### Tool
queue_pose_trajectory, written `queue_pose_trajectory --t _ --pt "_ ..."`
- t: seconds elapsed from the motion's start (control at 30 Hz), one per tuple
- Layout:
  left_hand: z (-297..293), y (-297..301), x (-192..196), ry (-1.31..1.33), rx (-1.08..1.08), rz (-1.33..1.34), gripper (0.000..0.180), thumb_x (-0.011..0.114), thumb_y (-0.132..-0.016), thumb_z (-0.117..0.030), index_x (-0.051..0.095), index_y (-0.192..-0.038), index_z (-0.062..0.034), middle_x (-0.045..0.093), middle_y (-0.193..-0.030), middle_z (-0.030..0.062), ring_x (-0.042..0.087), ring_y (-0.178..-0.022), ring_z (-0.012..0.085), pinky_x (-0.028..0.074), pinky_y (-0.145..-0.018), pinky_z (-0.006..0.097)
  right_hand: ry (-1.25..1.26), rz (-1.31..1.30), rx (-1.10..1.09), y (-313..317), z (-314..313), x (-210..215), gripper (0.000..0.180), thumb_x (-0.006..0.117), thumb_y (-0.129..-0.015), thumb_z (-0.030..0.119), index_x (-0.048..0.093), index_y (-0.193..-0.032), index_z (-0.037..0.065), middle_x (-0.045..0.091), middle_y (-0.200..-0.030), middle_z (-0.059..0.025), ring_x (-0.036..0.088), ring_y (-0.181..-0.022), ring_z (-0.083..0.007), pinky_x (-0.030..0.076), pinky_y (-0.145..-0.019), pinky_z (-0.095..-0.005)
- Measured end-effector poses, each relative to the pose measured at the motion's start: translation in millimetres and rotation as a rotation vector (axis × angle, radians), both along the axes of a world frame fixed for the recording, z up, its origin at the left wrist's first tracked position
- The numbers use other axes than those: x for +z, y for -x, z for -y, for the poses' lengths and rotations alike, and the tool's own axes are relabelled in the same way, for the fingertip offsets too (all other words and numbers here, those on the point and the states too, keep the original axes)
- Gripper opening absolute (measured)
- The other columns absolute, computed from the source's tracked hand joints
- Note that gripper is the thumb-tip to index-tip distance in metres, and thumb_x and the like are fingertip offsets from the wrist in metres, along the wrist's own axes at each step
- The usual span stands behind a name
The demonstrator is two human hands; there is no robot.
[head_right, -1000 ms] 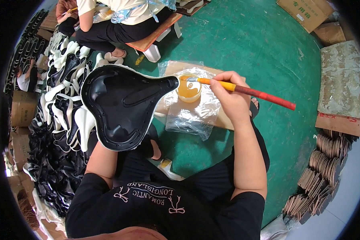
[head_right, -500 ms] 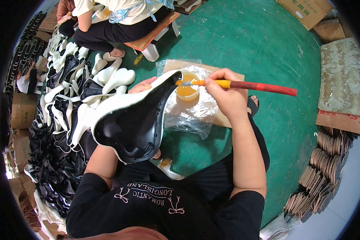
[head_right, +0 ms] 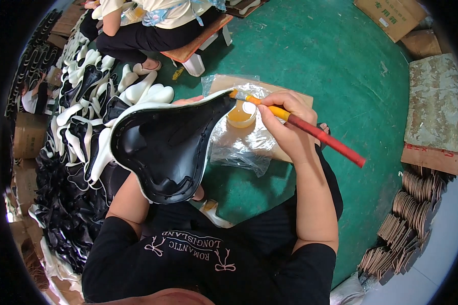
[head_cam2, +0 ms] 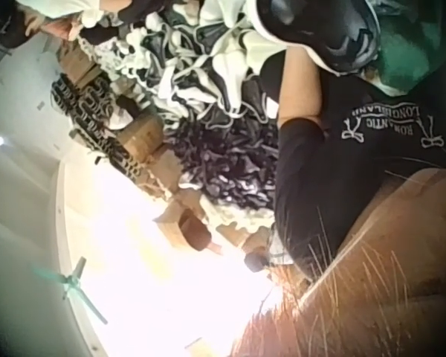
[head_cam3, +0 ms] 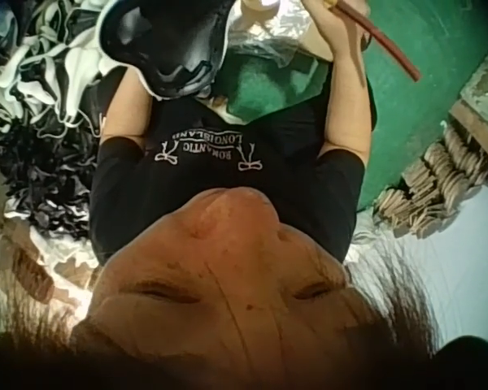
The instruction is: Applying adhesive to the edges of bicycle seat components using a brush.
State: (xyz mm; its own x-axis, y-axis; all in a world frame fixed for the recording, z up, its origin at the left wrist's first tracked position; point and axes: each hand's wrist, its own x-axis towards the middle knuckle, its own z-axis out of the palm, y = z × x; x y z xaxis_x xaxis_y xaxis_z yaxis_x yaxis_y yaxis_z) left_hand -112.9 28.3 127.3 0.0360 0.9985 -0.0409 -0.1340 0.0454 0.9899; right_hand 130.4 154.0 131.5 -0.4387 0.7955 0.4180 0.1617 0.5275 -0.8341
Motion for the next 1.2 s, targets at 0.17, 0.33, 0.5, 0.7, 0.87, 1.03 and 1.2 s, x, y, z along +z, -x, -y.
queue_pose_trajectory --t 0.17,0.33,0.5,0.7,0.87,1.03,1.2 --pt "-10 19 -63 -0.032 -0.039 -0.015 0.042 0.057 -0.088 -0.012 0.049 -0.129 -0.0062 0.041 -0.139 0.0172 0.04 -0.13 0.0307 0.033 -0.107 0.037 0.393 -0.047 -0.044 -1 -7 -4 0.007 0.065 -0.082 0.005 0.061 -0.083 -0.001 0.064 -0.078 -0.0057 0.061 -0.068 -0.0114 0.051 -0.065 -0.0228" --pt "-13 12 -43 -0.54 0.029 -0.618 0.048 0.063 -0.083 -0.008 0.049 -0.129 -0.0112 0.041 -0.14 0.0183 0.044 -0.126 0.0323 0.04 -0.101 0.035 0.606 -0.179 0.021 -2 -9 0 0.008 0.066 -0.081 0.006 0.061 -0.082 0.001 0.064 -0.077 -0.0066 0.062 -0.068 -0.0119 0.052 -0.064 -0.0245" --pt "-25 12 -50 -0.537 0.151 -0.626 0.053 0.068 -0.079 -0.006 0.05 -0.128 -0.0143 0.041 -0.136 0.0188 0.044 -0.126 0.0325 0.039 -0.102 0.035 0.405 0.141 -0.085 2 -20 -22 0.013 0.067 -0.08 0.011 0.062 -0.084 0.0 0.064 -0.078 -0.0052 0.061 -0.069 -0.0112 0.049 -0.063 -0.0242" --pt "-36 10 -55 -0.581 0.125 -0.677 0.055 0.068 -0.079 -0.005 0.048 -0.129 -0.0135 0.042 -0.136 0.0179 0.044 -0.125 0.0327 0.039 -0.102 0.035 0.324 0.233 0.015 13 -20 -41 0.015 0.069 -0.08 0.013 0.063 -0.088 0.002 0.061 -0.077 -0.0021 0.057 -0.07 -0.0096 0.047 -0.063 -0.0228" --pt "-39 13 -62 -0.582 0.119 -0.612 0.055 0.066 -0.08 -0.005 0.048 -0.13 -0.0144 0.042 -0.136 0.0159 0.044 -0.125 0.0322 0.037 -0.103 0.036 0.491 -0.191 -0.029 -5 -26 -9 0.008 0.067 -0.08 0.004 0.061 -0.084 0.001 0.063 -0.079 -0.0045 0.059 -0.069 -0.0108 0.049 -0.064 -0.0228" --pt "-37 10 -58 -0.564 0.089 -0.622 0.056 0.066 -0.08 -0.005 0.047 -0.131 -0.0148 0.041 -0.137 0.0158 0.043 -0.127 0.0319 0.037 -0.104 0.035 0.656 -0.239 0.105 -5 -18 1 0.009 0.067 -0.081 0.003 0.06 -0.086 0.0 0.063 -0.079 -0.0058 0.061 -0.07 -0.0112 0.051 -0.065 -0.0239" --pt "-33 5 -43 -0.531 0.052 -0.573 0.054 0.065 -0.081 -0.005 0.047 -0.132 -0.0138 0.04 -0.139 0.0167 0.042 -0.128 0.0317 0.037 -0.104 0.035 0.525 -0.224 -0.004 -2 -20 -4 0.012 0.069 -0.08 0.006 0.061 -0.086 0.0 0.063 -0.079 -0.0041 0.059 -0.072 -0.0091 0.049 -0.065 -0.0222"
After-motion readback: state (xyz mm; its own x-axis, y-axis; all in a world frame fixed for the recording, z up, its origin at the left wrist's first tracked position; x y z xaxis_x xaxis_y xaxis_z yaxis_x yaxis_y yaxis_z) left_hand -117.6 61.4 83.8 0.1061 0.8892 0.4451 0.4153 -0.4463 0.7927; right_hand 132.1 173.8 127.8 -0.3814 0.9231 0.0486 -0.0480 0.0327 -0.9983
